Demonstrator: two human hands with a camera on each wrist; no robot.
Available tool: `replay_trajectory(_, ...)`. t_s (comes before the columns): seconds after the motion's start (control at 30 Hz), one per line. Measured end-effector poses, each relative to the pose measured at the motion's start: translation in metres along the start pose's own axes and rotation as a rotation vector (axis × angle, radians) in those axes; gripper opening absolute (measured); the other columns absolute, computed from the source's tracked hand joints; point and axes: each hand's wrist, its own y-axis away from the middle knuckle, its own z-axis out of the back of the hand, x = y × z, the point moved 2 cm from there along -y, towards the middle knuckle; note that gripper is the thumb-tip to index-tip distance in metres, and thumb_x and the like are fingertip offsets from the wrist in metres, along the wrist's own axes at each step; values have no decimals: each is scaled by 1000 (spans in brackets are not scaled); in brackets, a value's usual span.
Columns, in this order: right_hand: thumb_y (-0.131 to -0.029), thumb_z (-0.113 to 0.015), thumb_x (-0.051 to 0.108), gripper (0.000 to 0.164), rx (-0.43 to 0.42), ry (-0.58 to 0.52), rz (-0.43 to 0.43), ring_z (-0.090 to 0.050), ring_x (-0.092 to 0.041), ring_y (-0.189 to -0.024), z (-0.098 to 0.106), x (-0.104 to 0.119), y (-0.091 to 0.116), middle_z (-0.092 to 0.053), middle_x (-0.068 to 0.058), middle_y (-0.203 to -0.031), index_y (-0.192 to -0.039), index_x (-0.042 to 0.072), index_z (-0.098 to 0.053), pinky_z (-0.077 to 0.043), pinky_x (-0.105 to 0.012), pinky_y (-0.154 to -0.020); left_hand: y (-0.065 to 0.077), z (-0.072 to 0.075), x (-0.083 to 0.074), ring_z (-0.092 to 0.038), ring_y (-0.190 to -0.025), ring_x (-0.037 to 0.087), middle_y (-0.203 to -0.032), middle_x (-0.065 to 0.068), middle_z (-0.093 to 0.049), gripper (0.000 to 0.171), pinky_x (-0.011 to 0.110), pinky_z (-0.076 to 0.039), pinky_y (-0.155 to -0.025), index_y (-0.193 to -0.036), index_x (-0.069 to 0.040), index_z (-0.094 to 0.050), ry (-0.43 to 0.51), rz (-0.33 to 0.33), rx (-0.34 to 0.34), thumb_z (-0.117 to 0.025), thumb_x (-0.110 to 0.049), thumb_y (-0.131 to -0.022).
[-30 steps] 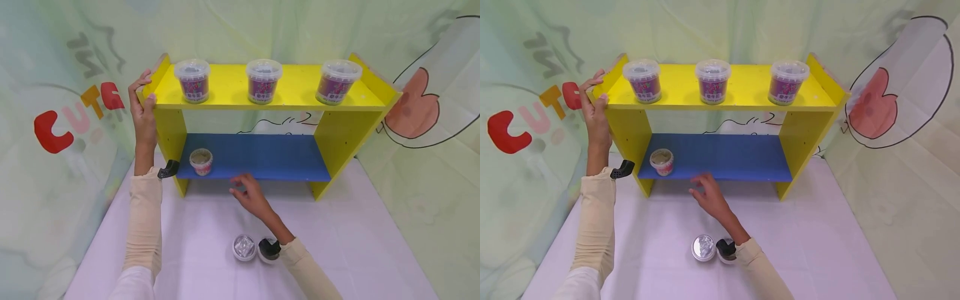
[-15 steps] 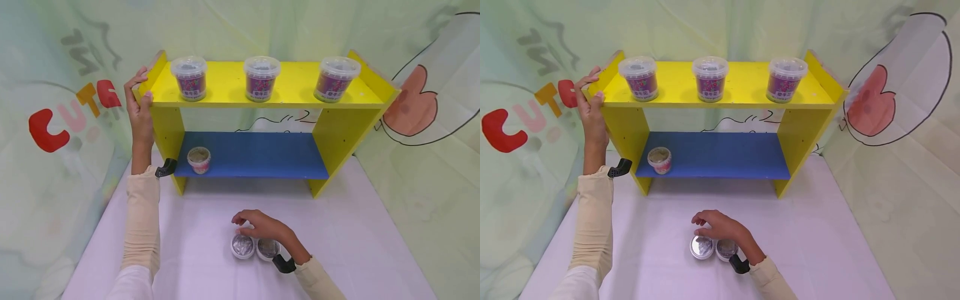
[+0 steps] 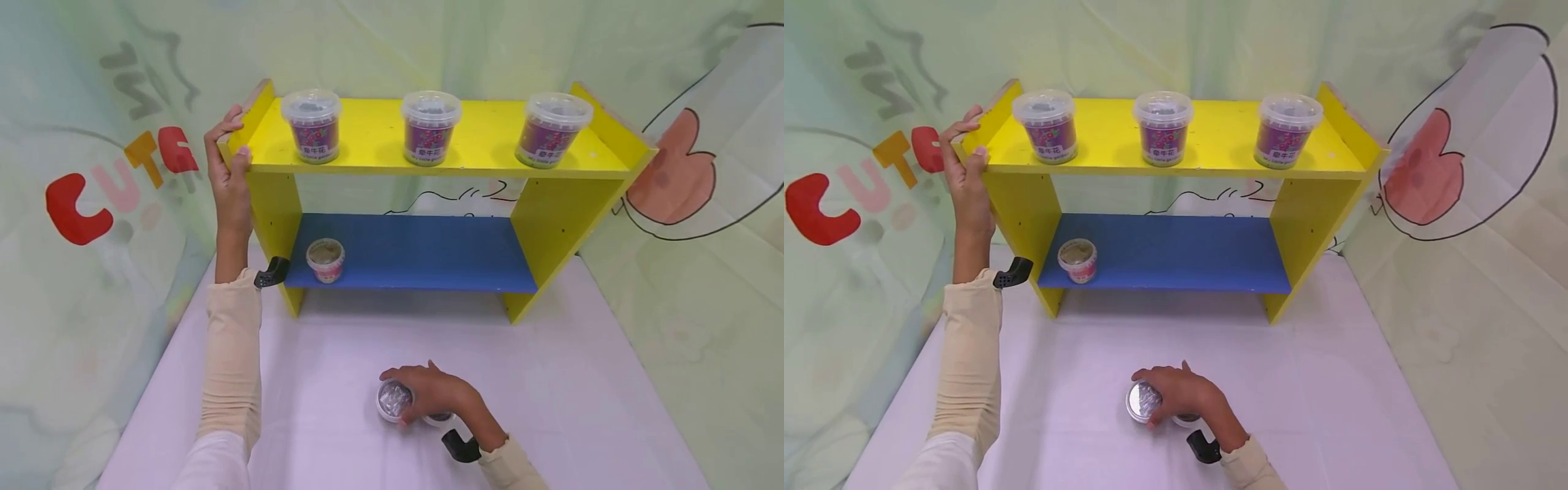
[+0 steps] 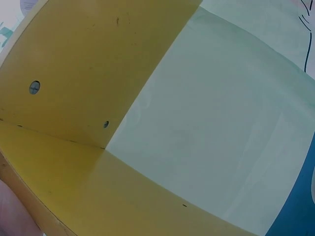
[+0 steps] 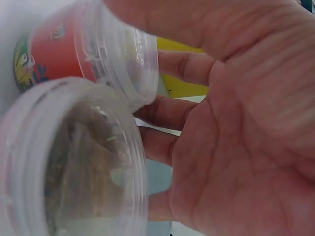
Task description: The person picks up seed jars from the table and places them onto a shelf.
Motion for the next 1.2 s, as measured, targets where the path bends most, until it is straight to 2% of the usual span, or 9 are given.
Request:
replay_trajectory(0.17,-67,-88,17,86,10,28,-20,-55,-22,-123,-6,1,-1,-61,-3,-123,-142,19,-45,-20,-71,-112,2,-6,-7,-38,-140,18,-149,11,-42,27,32,-39,-114,-114,-14,-54,4,-6,3,-46,-4,-90)
replay_trajectory(0.33,-64,-89,19,92,-6,51,-12,-57,-18,-117,-11,1,-1,-61,-1,-118,-143,19,-43,-21,-70,-112,-1,0,2,-38,-140,17,-149,9,-42,27,29,-43,-110,-115,-16,-54,-34,-29,17,-47,-7,-91)
replay_trajectory(0.6,-65,-89,20,86,-10,83,-3,-57,-18,-118,-13,1,-1,-61,-2,-121,-140,19,-46,-23,-63,-116,-1,4,8,-38,-140,17,-148,6,-44,27,28,-45,-108,-117,-17,-54,-65,-48,29,-47,-9,-91)
replay_trajectory(0.7,-66,-88,20,83,-18,92,12,-58,-17,-116,-12,2,-1,-61,-1,-121,-138,18,-48,-27,-58,-117,-2,5,9,-38,-141,16,-149,6,-44,28,29,-44,-109,-117,-17,-53,-60,-45,29,-47,-9,-91)
replay_trajectory(0.77,-68,-88,20,80,-24,94,19,-58,-15,-112,-12,2,-1,-60,1,-121,-138,18,-48,-39,-50,-111,-2,5,10,-38,-141,16,-149,7,-43,28,30,-43,-110,-117,-17,-53,-54,-43,28,-47,-8,-91)
replay_trajectory(0.87,-70,-86,20,78,-24,84,10,-58,-11,-102,-12,1,-1,-59,4,-120,-138,21,-48,-51,-39,-93,-3,5,10,-38,-141,17,-149,6,-43,28,30,-43,-110,-117,-16,-53,-42,-36,23,-47,-8,-91)
replay_trajectory(0.93,-71,-85,21,77,-26,73,1,-57,-9,-98,-12,0,-1,-58,5,-118,-138,22,-48,-52,-33,-81,-3,5,10,-38,-140,17,-149,6,-43,28,29,-43,-110,-116,-16,-53,-37,-36,23,-47,-8,-91)
replay_trajectory(1.1,-74,-80,20,76,-60,37,13,-56,-9,-93,-11,0,-1,-58,2,-115,-141,20,-43,-50,-30,-76,-3,5,8,-38,-141,17,-148,6,-44,27,29,-43,-110,-116,-16,-53,-42,-48,30,-47,-9,-91)
replay_trajectory(1.2,-79,-77,21,75,-98,13,27,-56,-12,-95,-10,0,-1,-57,-1,-119,-142,17,-38,-50,-33,-77,-3,5,9,-38,-141,17,-148,6,-44,27,30,-42,-111,-117,-17,-53,-47,-52,31,-48,-9,-91)
